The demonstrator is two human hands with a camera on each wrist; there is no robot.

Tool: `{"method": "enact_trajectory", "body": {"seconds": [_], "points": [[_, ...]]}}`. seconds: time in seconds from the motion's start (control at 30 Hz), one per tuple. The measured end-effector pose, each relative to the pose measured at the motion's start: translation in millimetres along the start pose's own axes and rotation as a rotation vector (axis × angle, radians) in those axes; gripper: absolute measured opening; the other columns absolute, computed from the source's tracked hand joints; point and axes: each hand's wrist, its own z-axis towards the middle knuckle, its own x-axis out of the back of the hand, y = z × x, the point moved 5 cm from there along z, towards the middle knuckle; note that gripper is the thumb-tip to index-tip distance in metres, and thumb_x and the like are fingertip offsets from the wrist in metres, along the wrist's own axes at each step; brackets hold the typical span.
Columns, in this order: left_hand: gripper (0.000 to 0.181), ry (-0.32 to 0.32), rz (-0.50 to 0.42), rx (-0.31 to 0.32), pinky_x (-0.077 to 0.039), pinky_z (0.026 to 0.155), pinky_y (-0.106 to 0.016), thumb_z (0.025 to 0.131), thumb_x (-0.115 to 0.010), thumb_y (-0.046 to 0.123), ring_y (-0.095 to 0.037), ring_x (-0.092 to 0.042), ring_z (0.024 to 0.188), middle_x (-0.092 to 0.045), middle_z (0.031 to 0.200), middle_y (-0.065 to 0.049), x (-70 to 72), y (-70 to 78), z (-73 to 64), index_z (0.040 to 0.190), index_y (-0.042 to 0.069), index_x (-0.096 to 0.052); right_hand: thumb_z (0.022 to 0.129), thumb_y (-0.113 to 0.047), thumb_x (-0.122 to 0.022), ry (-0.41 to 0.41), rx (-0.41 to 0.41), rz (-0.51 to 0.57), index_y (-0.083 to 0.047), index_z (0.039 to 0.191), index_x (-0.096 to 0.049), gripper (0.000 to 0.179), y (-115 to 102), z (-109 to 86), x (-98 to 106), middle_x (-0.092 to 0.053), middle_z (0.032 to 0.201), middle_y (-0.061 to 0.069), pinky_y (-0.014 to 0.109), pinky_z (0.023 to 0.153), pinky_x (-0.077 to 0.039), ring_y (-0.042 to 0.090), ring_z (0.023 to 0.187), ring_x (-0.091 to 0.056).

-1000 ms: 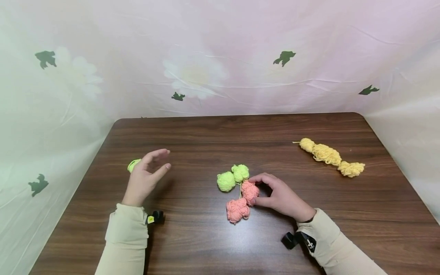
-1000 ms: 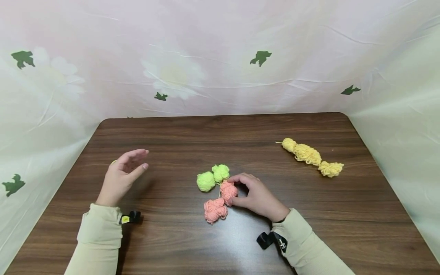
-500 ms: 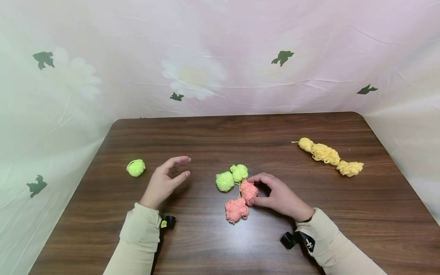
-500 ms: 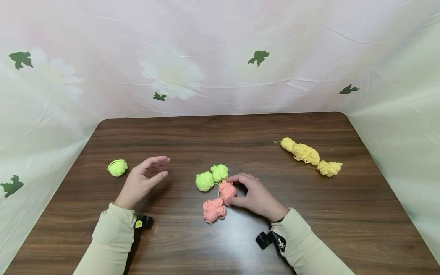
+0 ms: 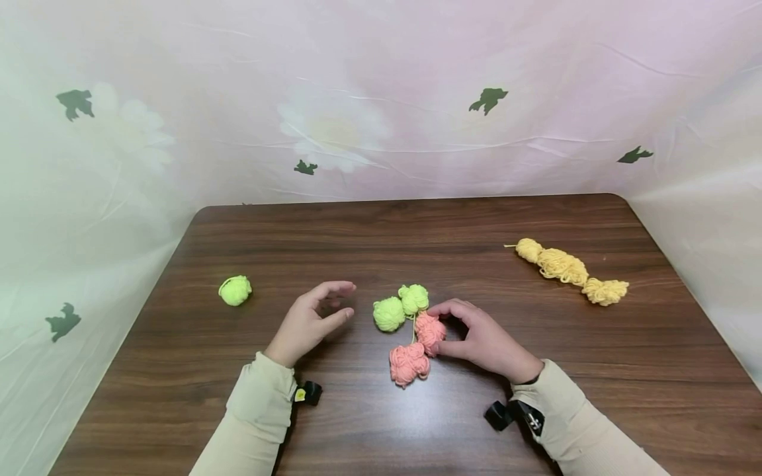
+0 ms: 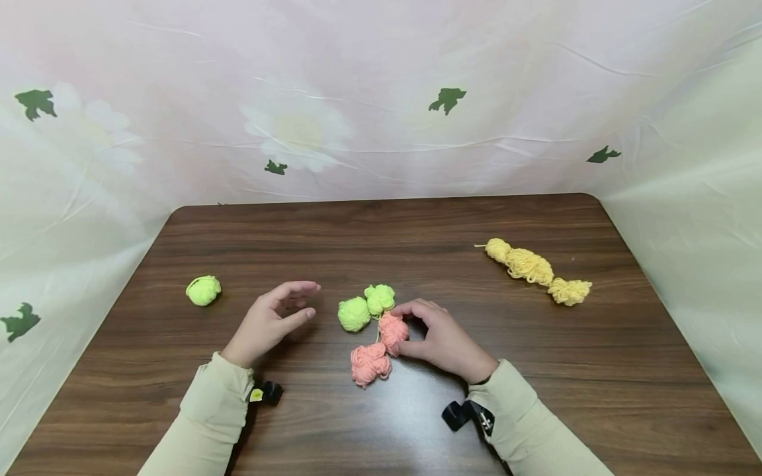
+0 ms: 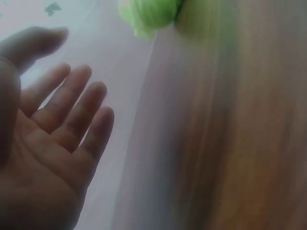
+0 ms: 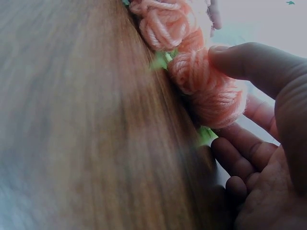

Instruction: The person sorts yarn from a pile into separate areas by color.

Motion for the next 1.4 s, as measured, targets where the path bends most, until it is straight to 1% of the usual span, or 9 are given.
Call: {"method": "enact_trajectory", "body": {"seconds": [0.27,0.47,0.6,0.73,0.8,0.9,1.03,1.23,1.4], "points": [[0.04,-0.032,0.007,0.01,-0.045,0.104,-0.048,0.09,-0.077,0.015,-0.02,-0.059,0.121,-0.067,0.127,-0.001,-20.8,-5.0,2.5,0.128,0.015,-0.065,0.077,-0.026,-0.088,-0.003,-0.009,-0.014,-0.025,0.12,-0.067,0.048,0,-0.7,1,-0.064,0.118,-0.012,0.039,0.101,-0.044,0.015,0.115,-0.057],[0.045,-0.063,0.033,0.033,-0.04,0.11,-0.043,0.088,-0.079,0.021,-0.016,-0.054,0.128,-0.065,0.129,0.004,-37.8,-4.8,5.6,0.13,0.018,-0.063,0.077,-0.028,-0.088,-0.006,-0.007,-0.027,-0.025,0.121,-0.067,0.049,0,-0.2,1,-0.064,0.118,-0.011,0.04,0.102,-0.044,0.014,0.116,-0.057],[0.054,-0.099,0.072,0.066,-0.037,0.112,-0.042,0.084,-0.083,0.028,-0.015,-0.051,0.131,-0.063,0.132,0.005,-46.3,-4.4,5.5,0.133,0.018,-0.062,0.078,-0.028,-0.088,-0.011,0.001,-0.033,-0.023,0.121,-0.067,0.049,0,0.5,0,-0.064,0.117,-0.01,0.041,0.102,-0.044,0.015,0.115,-0.057],[0.064,-0.11,0.133,0.088,-0.037,0.112,-0.043,0.079,-0.087,0.035,-0.018,-0.049,0.133,-0.061,0.134,0.006,-50.5,-3.9,5.5,0.135,0.019,-0.061,0.078,-0.03,-0.088,-0.014,-0.002,-0.028,-0.024,0.121,-0.067,0.049,0,1.2,0,-0.064,0.118,-0.011,0.041,0.102,-0.044,0.015,0.115,-0.057],[0.066,-0.112,0.161,0.088,-0.035,0.113,-0.045,0.078,-0.087,0.037,-0.021,-0.048,0.134,-0.061,0.135,0.006,-52.6,-3.2,5.9,0.135,0.019,-0.061,0.078,-0.03,-0.088,-0.012,-0.004,-0.022,-0.025,0.121,-0.067,0.048,1,1.0,0,-0.064,0.118,-0.011,0.042,0.102,-0.044,0.015,0.116,-0.057],[0.066,-0.12,0.192,0.067,-0.026,0.118,-0.048,0.078,-0.087,0.036,-0.025,-0.048,0.134,-0.061,0.136,0.004,-56.5,-1.7,6.4,0.136,0.018,-0.061,0.079,-0.032,-0.087,-0.011,-0.003,-0.03,-0.025,0.121,-0.067,0.048,2,-0.3,-1,-0.064,0.119,-0.011,0.042,0.101,-0.045,0.015,0.115,-0.057],[0.057,-0.123,0.219,0.034,-0.016,0.121,-0.048,0.082,-0.084,0.031,-0.022,-0.051,0.131,-0.064,0.133,0.003,-61.4,-2.3,6.4,0.133,0.017,-0.063,0.079,-0.032,-0.087,-0.01,-0.001,-0.039,-0.025,0.121,-0.067,0.047,3,-2.0,-2,-0.064,0.119,-0.01,0.043,0.1,-0.045,0.016,0.115,-0.057],[0.046,-0.093,0.22,0.019,-0.018,0.12,-0.049,0.082,-0.085,0.025,-0.02,-0.055,0.126,-0.067,0.124,0.004,-60.9,-0.8,5.0,0.124,0.018,-0.066,0.079,-0.029,-0.087,-0.012,0.008,-0.037,-0.024,0.121,-0.067,0.047,1,-1.6,-1,-0.064,0.117,-0.011,0.042,0.099,-0.045,0.016,0.113,-0.058],[0.043,-0.071,0.178,0.018,-0.038,0.11,-0.045,0.08,-0.086,0.022,-0.018,-0.057,0.12,-0.067,0.119,0.006,-55.5,-0.4,7.0,0.12,0.02,-0.068,0.078,-0.028,-0.088,-0.004,0.012,-0.034,-0.023,0.121,-0.067,0.047,0,-1.1,0,-0.064,0.116,-0.011,0.041,0.099,-0.045,0.015,0.112,-0.058]]}}
